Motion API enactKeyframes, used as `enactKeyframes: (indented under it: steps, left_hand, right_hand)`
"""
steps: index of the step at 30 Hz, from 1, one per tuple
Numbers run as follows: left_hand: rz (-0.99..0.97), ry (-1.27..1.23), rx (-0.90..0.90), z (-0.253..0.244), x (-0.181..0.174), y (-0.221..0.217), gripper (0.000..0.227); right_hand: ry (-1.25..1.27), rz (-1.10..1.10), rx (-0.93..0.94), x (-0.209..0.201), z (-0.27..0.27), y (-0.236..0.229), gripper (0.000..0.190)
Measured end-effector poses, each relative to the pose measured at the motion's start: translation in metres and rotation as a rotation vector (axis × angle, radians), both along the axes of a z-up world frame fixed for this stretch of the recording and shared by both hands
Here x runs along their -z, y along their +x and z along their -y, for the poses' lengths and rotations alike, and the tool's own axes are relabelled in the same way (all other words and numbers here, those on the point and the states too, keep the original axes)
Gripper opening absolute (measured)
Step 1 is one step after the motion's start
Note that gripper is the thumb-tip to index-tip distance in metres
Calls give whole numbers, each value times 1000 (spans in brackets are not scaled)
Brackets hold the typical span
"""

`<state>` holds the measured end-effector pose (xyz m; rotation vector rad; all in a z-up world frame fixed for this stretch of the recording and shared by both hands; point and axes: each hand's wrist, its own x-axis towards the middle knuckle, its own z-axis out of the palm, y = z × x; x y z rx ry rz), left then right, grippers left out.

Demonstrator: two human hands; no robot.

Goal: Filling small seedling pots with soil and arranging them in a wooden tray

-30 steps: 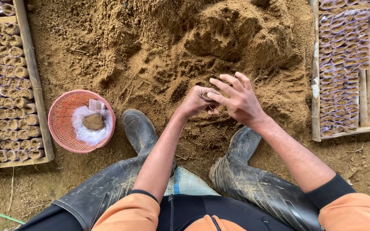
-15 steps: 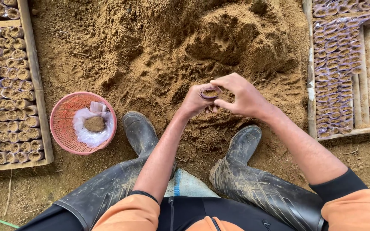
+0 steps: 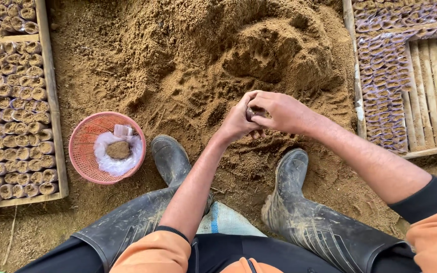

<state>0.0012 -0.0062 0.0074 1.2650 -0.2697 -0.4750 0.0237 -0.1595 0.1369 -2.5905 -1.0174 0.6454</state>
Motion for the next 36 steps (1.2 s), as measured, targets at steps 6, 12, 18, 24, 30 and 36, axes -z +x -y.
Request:
enactKeyframes:
  steps: [6, 12, 18, 24, 30, 36]
  left_hand:
    - [56, -84, 23, 10, -6, -4, 84]
    - [142, -146, 91, 20, -33, -5, 87]
    - [230, -167, 104, 49, -52, 17, 83]
    - [70, -424, 203, 69, -74, 31, 87]
    - [-230, -70, 378, 54, -188, 36, 113]
    - [-47, 979, 753, 54, -242, 57, 76]
  right_hand:
    - [-45, 26, -44, -9, 9, -4, 35]
    - [-76, 1, 9, -51, 15, -4, 26]
    - [-99, 25, -3, -107, 30, -3, 27]
    - [-163, 87, -33, -143, 43, -4, 24]
    - [-60, 44, 89, -143, 76, 7, 23]
    - [-156, 108, 163, -136, 130, 37, 30]
